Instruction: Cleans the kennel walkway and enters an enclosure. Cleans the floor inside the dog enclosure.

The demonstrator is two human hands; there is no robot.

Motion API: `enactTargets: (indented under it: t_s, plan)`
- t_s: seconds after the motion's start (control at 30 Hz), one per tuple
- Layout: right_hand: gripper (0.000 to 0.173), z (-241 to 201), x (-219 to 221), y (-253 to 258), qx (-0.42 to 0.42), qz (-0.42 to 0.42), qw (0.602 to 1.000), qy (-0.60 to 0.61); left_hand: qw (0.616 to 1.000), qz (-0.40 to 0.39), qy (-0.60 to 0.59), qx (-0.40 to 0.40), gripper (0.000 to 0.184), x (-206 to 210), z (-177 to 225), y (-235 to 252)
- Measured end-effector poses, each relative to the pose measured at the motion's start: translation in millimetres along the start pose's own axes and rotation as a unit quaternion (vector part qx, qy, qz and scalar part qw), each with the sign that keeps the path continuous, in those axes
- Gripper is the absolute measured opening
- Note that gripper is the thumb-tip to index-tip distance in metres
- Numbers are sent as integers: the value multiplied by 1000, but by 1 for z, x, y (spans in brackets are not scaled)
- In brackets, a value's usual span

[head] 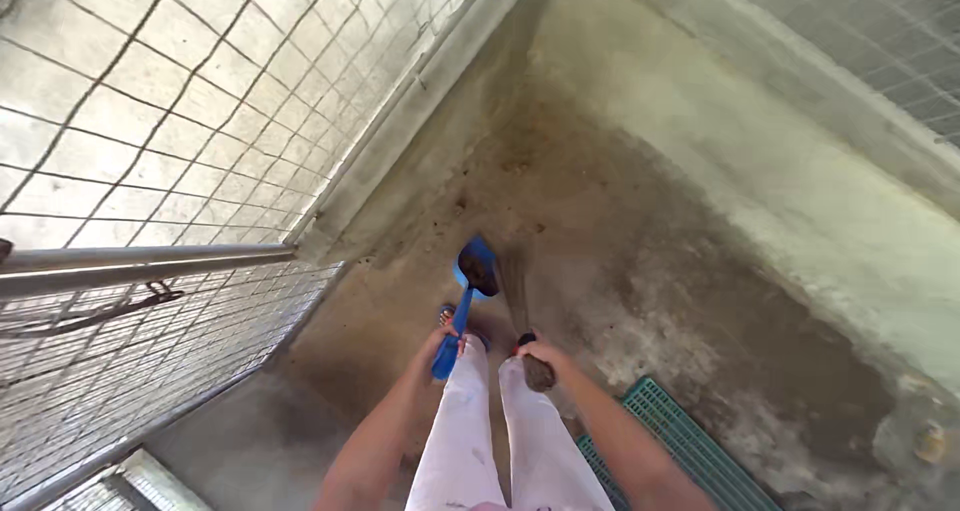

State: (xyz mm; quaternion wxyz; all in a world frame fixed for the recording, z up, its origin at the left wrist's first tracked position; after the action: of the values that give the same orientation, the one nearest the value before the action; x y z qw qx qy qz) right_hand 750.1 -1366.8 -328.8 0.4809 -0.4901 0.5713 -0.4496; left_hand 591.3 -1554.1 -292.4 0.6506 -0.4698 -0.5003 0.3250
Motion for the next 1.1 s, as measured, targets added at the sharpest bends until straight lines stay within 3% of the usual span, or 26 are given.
enactTargets:
  t_s: [0.13,0.27,0.47,0.6,0.8,0.93,1.1]
  plan:
    - [105,-69,46,-44,-33,-51,994,-91,997,53,-54,1,26,-40,21,-23]
    - [109,-102,34,-71,-55,-69,988,-124,993,79,-91,11,25,-105,24,-56]
    - [109,-136,-18,-51,-48,45,991,-120,987,113,-117,1,29,-193,35,-92]
    - [102,-150,-42,-34,-38,115,992,-27,987,99,-129,-3,31,-230,60,-87]
    - [96,-151,-59,-18,-24,142,988,52,994,86,-53,-43,33,-220,101,-72]
    - [87,-155,-77,-7,8,103,994,37,989,119,-77,-31,28,-196,120,-62]
    - [84,-179,-100,-6,31,67,997,8,985,167,-21,-44,23,-168,145,-55]
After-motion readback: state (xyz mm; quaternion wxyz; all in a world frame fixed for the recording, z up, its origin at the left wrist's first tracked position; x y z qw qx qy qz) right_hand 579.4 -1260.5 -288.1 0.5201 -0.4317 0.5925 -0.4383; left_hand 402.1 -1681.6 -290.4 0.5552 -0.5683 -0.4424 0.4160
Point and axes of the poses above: each hand's wrist, its own y-axis towards the middle knuckle, its own x-axis out of the palm, z = x × y, the point moved 6 cm from there along y, towards the middle knuckle, and after that the axes turned 2 degrees about z, right-handed, at the moved point
